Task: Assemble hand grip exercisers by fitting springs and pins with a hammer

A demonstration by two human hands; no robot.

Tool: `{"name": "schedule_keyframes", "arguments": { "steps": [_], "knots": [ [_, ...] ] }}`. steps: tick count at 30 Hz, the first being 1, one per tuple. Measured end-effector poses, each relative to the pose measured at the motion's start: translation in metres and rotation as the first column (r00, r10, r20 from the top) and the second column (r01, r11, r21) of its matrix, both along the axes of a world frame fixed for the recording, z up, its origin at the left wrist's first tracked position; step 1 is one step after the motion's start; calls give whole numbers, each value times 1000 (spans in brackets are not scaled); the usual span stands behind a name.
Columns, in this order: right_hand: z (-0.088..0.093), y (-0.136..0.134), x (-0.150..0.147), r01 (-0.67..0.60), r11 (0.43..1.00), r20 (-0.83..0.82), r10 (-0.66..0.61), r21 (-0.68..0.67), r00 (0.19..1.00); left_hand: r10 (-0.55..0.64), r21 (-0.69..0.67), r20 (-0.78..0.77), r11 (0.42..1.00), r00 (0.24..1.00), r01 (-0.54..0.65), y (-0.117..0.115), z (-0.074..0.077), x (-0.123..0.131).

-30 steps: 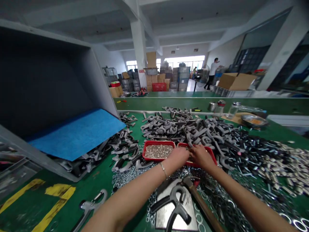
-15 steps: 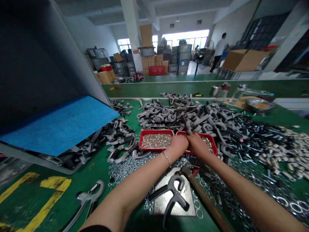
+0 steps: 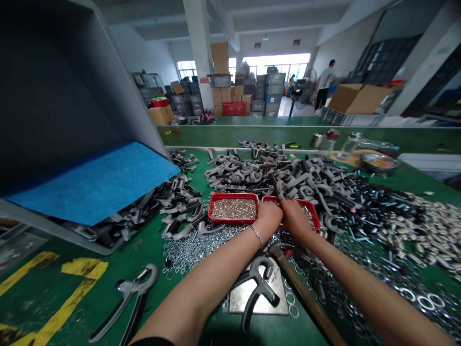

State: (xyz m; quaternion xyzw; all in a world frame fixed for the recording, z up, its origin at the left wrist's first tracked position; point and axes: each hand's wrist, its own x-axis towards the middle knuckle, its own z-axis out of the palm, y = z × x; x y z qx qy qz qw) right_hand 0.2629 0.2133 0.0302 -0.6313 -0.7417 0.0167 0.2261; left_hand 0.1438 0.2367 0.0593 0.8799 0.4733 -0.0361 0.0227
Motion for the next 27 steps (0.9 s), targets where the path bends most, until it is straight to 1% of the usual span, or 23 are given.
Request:
{"name": "schedule_keyframes", "arguments": {
  "steps": [2,4,6,8,9,11,13,15,17,19,20,22,23,24,25,27],
  "knots": [
    [0,-10,1,6,999,-75,-4,32,997,5,-1,30,1000,1000,-5,1,-2,-2],
    [-1,-32,-1,10,998,-155,-1,59,988,4,9,79,1000,997,-5,3,-4,-6],
    [-3,-69,-6,19,997,-226,-1,77,974,1,24,148,1000,989,-5,4,-8,-11],
    [-9,-114,-17,44,997,-294,-22,68,956,-6,45,237,999,971,-5,4,-12,-18],
    [-13,-136,-24,54,998,-380,-42,23,924,-12,58,289,998,957,-5,3,-14,-22],
    [-21,-177,-40,-23,994,-496,-32,-106,868,-30,83,401,997,916,-4,1,-19,-30],
    [-28,-204,-56,-71,977,-582,-60,-200,811,-45,99,511,995,859,-6,-4,-23,-39],
    [-33,-217,-68,-86,961,-650,-111,-264,752,-50,102,607,995,793,-16,-11,-25,-49],
    [-35,-220,-73,-99,947,-695,-150,-305,703,-43,97,682,995,730,-31,-24,-24,-62],
    [-35,-219,-74,-114,942,-706,-153,-315,691,-38,91,730,995,682,-42,-43,-23,-80],
    [-35,-219,-73,-119,945,-697,-136,-304,704,-31,84,751,995,660,-48,-56,-22,-91],
    [-35,-220,-71,-122,957,-651,-83,-263,755,-1,49,791,997,612,-62,-86,-23,-114],
    [-34,-221,-69,-122,963,-612,-52,-240,789,41,4,825,997,564,-77,-102,-24,-126],
    [-34,-222,-68,-124,967,-564,-23,-221,826,83,-46,841,996,534,-82,-119,-27,-138],
    [-34,-224,-66,-124,969,-508,-1,-212,862,119,-93,839,993,530,-75,-135,-30,-149],
    [-33,-227,-62,-115,968,-387,20,-224,922,135,-141,815,989,563,-34,-163,-38,-168]
  ]
}}
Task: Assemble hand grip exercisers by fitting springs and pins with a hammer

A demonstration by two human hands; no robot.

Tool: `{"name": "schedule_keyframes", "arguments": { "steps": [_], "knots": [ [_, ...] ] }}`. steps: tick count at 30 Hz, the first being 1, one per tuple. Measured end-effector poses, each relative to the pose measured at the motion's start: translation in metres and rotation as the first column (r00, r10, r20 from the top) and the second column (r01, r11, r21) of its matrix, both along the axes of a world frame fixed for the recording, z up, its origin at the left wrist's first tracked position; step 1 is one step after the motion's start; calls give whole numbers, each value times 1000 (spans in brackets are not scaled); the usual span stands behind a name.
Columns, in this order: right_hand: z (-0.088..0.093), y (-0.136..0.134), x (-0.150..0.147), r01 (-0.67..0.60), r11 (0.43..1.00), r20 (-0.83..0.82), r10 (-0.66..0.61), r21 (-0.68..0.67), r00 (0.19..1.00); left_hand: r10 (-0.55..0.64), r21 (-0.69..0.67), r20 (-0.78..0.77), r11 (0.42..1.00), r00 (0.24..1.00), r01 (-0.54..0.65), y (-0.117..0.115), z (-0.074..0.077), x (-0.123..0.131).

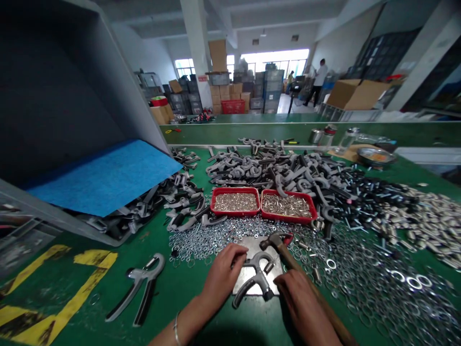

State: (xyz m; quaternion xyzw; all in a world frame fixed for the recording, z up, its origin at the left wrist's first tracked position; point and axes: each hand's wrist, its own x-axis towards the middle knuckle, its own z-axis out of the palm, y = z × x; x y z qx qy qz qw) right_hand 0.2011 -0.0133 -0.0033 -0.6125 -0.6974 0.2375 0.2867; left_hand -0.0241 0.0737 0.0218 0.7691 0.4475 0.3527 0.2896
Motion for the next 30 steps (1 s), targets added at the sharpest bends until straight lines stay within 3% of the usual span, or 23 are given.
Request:
{"name": "schedule_keyframes", "arguments": {
  "steps": [4,9,13,18,21,25,30],
  "knots": [
    [5,-2,6,-48,997,167,56,-53,984,-74,4,-112,997,991,75,-30,-13,-17],
    [12,-4,12,-101,990,201,119,-102,972,-94,67,-167,992,981,106,-34,-12,-17],
    [13,-6,18,-114,980,45,122,-162,991,-78,31,-119,996,990,82,-37,-11,-18],
    [14,4,16,-44,971,-165,4,-236,986,-53,-23,-149,998,987,51,-46,-16,-21],
    [12,17,10,19,959,-281,-101,-283,954,-31,-39,-142,999,989,25,-52,-23,-24],
    [6,36,11,132,969,-365,-202,-208,909,-18,-47,-133,999,991,12,-57,-33,-27],
    [0,44,18,169,946,-503,-292,-277,813,-31,-17,-232,999,972,28,-53,-28,-29]
  ]
}}
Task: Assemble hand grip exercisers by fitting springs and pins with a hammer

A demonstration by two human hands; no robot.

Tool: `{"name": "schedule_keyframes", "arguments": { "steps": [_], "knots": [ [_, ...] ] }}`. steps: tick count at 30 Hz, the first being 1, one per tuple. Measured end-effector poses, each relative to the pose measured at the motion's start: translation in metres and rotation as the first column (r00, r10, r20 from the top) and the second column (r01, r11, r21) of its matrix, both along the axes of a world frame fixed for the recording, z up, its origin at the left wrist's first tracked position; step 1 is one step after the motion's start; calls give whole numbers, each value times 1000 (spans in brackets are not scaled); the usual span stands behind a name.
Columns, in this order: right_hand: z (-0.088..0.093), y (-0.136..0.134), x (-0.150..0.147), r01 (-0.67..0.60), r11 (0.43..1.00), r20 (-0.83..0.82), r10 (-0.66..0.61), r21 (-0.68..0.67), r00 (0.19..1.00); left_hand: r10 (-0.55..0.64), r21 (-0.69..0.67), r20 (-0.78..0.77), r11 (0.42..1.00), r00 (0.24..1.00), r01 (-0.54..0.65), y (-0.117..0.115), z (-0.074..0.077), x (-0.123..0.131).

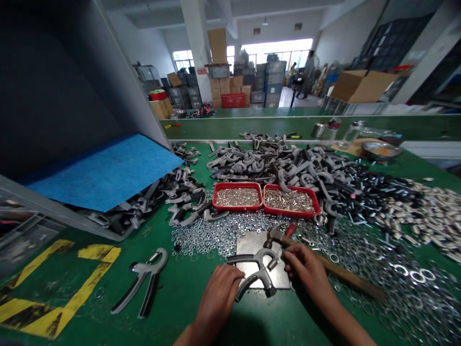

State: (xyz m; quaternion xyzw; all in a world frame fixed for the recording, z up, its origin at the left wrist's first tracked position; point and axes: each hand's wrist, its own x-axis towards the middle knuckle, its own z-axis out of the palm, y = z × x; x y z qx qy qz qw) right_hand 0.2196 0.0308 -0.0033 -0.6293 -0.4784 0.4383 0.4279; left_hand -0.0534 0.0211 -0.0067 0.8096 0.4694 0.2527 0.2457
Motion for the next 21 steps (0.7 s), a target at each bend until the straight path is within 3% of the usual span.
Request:
{"name": "schedule_keyframes", "arguments": {
  "steps": [5,10,15,18,21],
  "knots": [
    [-2,-13,-4,26,998,-158,-34,-53,987,-105,61,-157,991,982,116,6,1,-3],
    [-8,-18,-6,58,996,-196,-69,-63,978,-80,-19,-263,997,961,78,9,-9,-7],
    [5,-18,-5,56,998,-253,-65,-43,965,93,-174,5,981,996,-91,3,10,-23],
    [10,-22,-5,57,998,-220,-63,-31,973,237,-298,142,936,961,-187,1,24,-32],
    [10,-24,-7,48,999,-154,-51,-20,987,310,-440,247,880,918,-179,2,32,-32]
  ]
}}
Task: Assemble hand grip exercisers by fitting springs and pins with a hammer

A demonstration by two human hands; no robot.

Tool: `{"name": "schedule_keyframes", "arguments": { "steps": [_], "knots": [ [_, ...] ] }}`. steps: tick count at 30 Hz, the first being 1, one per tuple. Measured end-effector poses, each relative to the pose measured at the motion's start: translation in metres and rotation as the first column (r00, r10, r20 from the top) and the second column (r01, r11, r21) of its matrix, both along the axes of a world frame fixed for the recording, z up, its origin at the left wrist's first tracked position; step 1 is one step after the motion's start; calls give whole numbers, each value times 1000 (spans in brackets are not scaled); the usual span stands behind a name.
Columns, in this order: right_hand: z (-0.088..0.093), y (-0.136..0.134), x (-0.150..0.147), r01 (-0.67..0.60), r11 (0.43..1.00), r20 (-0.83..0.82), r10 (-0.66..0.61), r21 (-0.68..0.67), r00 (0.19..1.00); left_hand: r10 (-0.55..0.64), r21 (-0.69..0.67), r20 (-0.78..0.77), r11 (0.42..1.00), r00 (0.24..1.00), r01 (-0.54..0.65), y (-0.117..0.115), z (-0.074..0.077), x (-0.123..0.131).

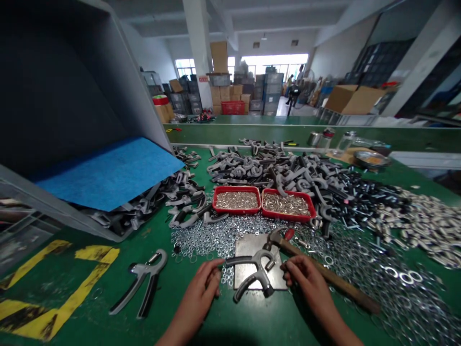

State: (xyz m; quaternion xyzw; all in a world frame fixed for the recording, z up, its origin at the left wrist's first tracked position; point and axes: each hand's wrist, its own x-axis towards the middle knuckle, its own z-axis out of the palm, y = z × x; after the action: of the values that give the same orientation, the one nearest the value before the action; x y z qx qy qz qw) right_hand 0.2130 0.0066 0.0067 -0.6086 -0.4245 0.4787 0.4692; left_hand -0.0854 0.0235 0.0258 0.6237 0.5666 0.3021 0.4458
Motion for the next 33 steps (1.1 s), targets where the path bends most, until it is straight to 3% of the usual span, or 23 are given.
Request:
{"name": "schedule_keyframes", "arguments": {
  "steps": [6,9,14,18,21,24,26,27,29,33],
  "knots": [
    [-1,7,-8,-50,998,196,40,46,980,28,-166,326,986,945,28,6,11,25],
    [1,12,-11,-72,996,208,61,47,976,38,-210,403,976,914,53,10,14,40],
    [0,17,-12,-109,993,225,97,41,970,24,-200,372,978,928,54,20,14,55],
    [-3,17,-8,-143,989,355,118,45,927,-57,-34,157,997,986,63,25,12,64],
    [1,17,-8,-222,973,562,149,65,814,-134,87,-2,987,991,134,26,10,71],
    [13,18,-13,-353,935,833,199,-5,516,-177,225,-134,953,975,203,29,5,79],
    [22,20,-19,-409,907,918,244,-101,313,-178,303,-216,922,960,240,31,1,84],
    [26,22,-21,-424,895,930,264,-138,257,-178,324,-248,911,952,255,32,-1,86],
    [32,25,-24,-438,882,927,296,-173,228,-176,344,-284,899,943,271,34,-5,89],
    [32,28,-14,-457,874,896,328,-167,300,-163,361,-272,896,948,258,34,-7,90]
  ]
}}
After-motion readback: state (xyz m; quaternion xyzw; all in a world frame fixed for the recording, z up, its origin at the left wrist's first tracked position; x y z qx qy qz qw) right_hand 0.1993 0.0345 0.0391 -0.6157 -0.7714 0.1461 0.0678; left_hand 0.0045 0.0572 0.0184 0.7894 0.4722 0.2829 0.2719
